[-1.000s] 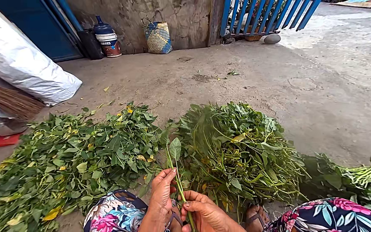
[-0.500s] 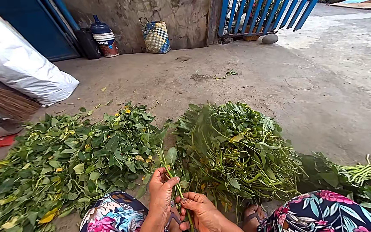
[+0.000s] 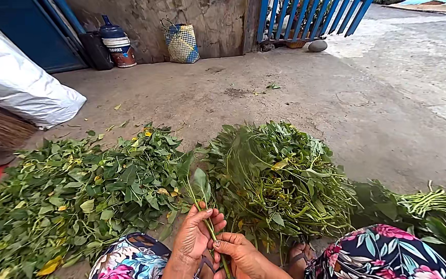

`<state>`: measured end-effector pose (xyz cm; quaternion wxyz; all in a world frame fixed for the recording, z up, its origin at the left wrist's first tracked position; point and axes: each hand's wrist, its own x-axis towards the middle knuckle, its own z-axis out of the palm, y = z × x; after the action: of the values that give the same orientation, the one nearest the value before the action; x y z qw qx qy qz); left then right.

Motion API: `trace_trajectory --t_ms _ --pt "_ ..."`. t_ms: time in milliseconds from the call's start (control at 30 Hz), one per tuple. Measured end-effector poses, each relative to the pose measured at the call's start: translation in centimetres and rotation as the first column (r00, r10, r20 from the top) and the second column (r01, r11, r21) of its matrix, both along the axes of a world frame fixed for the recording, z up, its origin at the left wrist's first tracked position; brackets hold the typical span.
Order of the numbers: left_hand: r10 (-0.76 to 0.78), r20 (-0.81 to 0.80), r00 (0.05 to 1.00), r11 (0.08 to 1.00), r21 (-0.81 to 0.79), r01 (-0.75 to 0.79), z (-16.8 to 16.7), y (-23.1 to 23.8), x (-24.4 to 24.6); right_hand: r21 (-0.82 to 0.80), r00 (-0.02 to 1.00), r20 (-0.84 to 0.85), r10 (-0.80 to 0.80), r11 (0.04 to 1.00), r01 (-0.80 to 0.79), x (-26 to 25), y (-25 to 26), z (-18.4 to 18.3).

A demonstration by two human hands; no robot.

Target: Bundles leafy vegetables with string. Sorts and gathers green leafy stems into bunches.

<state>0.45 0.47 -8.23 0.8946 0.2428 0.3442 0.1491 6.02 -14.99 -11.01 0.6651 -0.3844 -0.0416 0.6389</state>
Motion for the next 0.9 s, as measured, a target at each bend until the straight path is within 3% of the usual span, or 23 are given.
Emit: trace_trajectory --t_ms 167,233,300,367,433,467,500,567,600,633,667,733,800,900 --pt "0.031 0.093 0.995 0.99 -0.137 -0.018 -0.8 0.0 0.9 0.001 1.0 -0.003 -0.026 1.0 0.026 -0.1 0.0 0.1" --pt "0.094 0.052 0.994 0.99 -0.106 -0.088 -0.8 -0.1 1.4 -0.057 0.991 0.127 -0.03 0.998 0.038 -0.6 0.1 -0.2" --pt "0.161 -0.021 0.987 0.986 -0.044 -0.162 -0.7 0.2 1.9 -0.104 0.93 0.367 0.002 0.994 0.038 -1.4 0.1 -1.0" --pt "0.199 -0.089 0.976 0.98 0.039 -0.196 -0.3 0.9 2.2 -0.171 0.727 0.662 0.18 0.981 -0.088 -0.9 -0.3 -1.2" --pt "0.246 -0.116 0.962 0.962 0.15 -0.228 0.7 2.3 2.1 -0.362 0.436 0.789 0.432 0.901 -0.237 0.9 -0.5 0.2" --pt "0.273 -0.121 0.954 0.948 0.203 -0.245 1.5 3.2 2.1 -0.432 0.358 0.797 0.486 0.874 -0.225 2.0 -0.3 1.1" --pt "0.297 -0.12 0.947 0.934 0.245 -0.261 2.3 4.3 2.1 -0.443 0.37 0.802 0.469 0.882 -0.16 3.3 0.1 2.0" --pt "0.309 -0.106 0.945 0.919 0.289 -0.268 3.7 6.3 2.3 -0.321 0.617 0.758 0.209 0.944 0.074 6.7 1.7 3.4" --pt "0.302 -0.099 0.948 0.916 0.305 -0.26 4.2 7.0 2.3 -0.258 0.772 0.635 -0.016 0.938 0.231 8.7 2.8 4.1" --pt "0.289 -0.095 0.953 0.914 0.325 -0.245 4.7 7.6 2.5 -0.247 0.853 0.454 -0.259 0.883 0.4 11.0 4.1 4.4" --pt "0.274 -0.096 0.957 0.912 0.343 -0.227 5.1 7.9 2.8 -0.287 0.834 0.277 -0.477 0.787 0.545 13.6 5.4 4.1" --pt "0.241 -0.1 0.965 0.915 0.355 -0.192 5.2 8.0 3.3 -0.412 0.625 0.038 -0.78 0.558 0.721 18.9 7.3 1.8" --pt "0.206 -0.105 0.973 0.922 0.354 -0.157 4.4 7.6 3.5 -0.476 0.405 -0.047 -0.913 0.377 0.794 22.9 8.0 -1.6" --pt "0.161 -0.126 0.979 0.94 0.323 -0.112 3.0 6.7 3.4 -0.527 0.218 -0.023 -0.976 0.197 0.827 25.6 8.1 -4.6"
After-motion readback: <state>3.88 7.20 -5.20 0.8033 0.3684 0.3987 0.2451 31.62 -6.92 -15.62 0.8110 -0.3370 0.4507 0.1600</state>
